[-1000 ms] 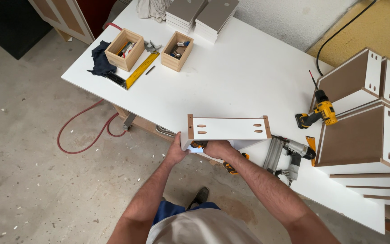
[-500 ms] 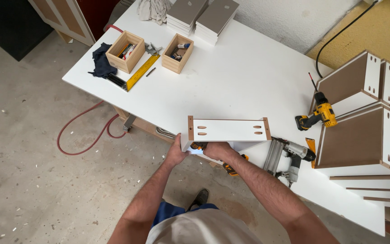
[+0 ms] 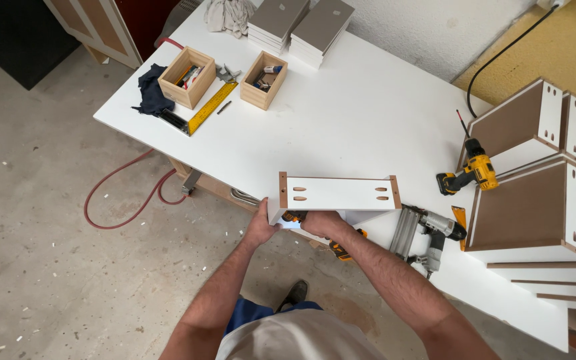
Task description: Assembling wooden drawer boxes using a power drill, nail gun, and speed square for alignment.
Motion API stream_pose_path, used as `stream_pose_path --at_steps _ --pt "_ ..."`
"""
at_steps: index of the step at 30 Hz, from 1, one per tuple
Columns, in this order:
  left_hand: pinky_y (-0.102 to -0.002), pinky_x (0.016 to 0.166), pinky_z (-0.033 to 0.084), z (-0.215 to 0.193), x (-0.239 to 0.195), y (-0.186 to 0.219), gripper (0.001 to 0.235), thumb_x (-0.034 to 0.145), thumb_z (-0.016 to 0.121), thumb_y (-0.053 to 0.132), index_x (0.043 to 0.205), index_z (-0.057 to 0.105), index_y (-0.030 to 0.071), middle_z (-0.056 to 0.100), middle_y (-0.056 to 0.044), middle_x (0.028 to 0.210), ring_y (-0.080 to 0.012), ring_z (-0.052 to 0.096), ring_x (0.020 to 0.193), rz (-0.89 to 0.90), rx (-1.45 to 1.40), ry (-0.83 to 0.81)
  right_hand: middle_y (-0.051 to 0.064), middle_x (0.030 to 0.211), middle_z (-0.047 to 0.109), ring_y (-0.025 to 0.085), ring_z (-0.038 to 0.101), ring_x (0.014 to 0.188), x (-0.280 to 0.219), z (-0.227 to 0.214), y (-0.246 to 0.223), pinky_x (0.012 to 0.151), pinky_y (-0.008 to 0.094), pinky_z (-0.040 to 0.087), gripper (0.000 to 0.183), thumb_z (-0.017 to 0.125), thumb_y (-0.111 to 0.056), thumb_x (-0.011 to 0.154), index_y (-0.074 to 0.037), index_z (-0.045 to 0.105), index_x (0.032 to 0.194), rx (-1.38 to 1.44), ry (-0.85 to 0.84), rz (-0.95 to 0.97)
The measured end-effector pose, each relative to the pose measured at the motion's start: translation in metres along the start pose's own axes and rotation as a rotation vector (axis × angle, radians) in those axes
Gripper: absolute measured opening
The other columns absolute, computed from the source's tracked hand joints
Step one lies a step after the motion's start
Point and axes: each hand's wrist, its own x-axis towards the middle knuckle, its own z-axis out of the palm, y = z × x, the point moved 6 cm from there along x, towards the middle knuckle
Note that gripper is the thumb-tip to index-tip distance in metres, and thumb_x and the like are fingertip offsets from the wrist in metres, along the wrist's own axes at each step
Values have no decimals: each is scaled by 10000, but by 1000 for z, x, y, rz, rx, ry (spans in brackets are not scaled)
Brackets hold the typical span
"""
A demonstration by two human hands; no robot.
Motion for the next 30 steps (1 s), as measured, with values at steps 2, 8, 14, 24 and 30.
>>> stream_pose_path --at_steps 2,8,14,24,30 --pt "-592 1208 346 -3 -2 5 936 776 818 62 1544 291 154 531 -299 1448 -474 438 1419 -7 -3 4 92 518 652 261 636 490 -3 -5 -6 566 376 537 605 487 -566 923 -115 745 612 -16 -23 -2" --pt "-572 1224 333 -3 -3 8 941 789 812 65 1563 285 162 501 -276 1491 -442 417 1443 -21 5 -5 76 537 667 269 682 557 5 1 3 608 378 555 619 483 -614 905 -122 742 633 -41 -44 21" --pt "-557 1230 326 -6 1 -4 980 790 825 68 1593 267 136 436 -276 1547 -444 379 1465 -31 3 -19 126 699 719 289 704 755 -47 -37 -18 757 380 553 590 482 -583 912 -90 776 775 -65 -82 93" --pt "-484 1145 476 -13 30 -22 851 887 741 108 1616 304 153 565 -286 1391 -408 539 1348 -150 -95 154 70 569 680 214 699 527 -174 16 -12 509 312 537 311 769 -316 876 -10 732 916 689 144 349" --pt "-310 836 522 -17 37 -61 613 733 877 235 1252 553 199 651 -17 986 -154 644 894 -248 -316 441 -31 684 645 65 576 557 -223 87 -3 524 210 513 500 680 -345 977 -224 578 1451 757 56 544"
